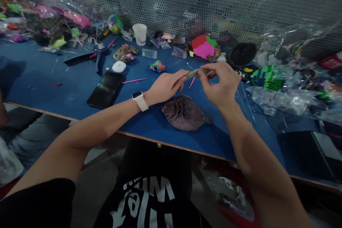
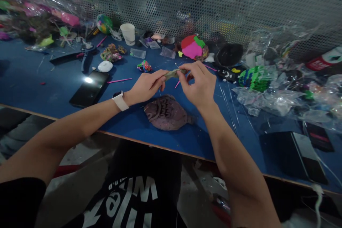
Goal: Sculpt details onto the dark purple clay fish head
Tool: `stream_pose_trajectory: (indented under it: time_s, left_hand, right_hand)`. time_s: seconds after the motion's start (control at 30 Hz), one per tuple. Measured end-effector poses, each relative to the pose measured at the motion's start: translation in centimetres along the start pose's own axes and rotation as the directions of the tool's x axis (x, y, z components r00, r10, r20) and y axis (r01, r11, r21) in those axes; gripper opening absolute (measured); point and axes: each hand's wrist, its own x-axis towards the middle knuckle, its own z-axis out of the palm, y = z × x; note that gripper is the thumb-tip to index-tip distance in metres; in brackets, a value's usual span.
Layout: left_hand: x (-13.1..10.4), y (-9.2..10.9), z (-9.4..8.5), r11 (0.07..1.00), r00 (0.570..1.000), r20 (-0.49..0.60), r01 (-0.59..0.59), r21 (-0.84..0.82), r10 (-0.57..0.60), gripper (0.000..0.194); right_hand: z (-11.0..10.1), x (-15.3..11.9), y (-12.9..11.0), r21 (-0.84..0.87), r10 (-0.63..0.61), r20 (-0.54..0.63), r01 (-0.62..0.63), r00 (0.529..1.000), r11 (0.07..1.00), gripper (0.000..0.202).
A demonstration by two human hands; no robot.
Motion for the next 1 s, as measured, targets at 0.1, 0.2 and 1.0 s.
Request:
stream_pose_trajectory:
  time_s: [0.1,0.2,1.0]
  left_hand:
    - [-0.1,0.1,0.1,0.999,1.000,0.029,0.008,-0.038,-0.007,0.047]
    - [-0.2,0.1,0.2,0.996,1.000,0.029,-0.006,-0.084,0.009,0.049]
    - [0.0,0.5,-0.8,0.997,1.000,0.013,0.006,-0.073,-0.005,0.040]
  right_hand:
    - [0.0,-0.1,-0.4,-0.004,0.040,-0.014,-0.040,0.999,0.999,0.021]
    - [0.4,-0.3,-1.1,0.034,0.013,-0.059,-0.011,0.998,0.999,0.018]
    - [1.5,-1.0,-0.5,0.125,-0.058,0.143,0.040,0.988,0.991,0.037]
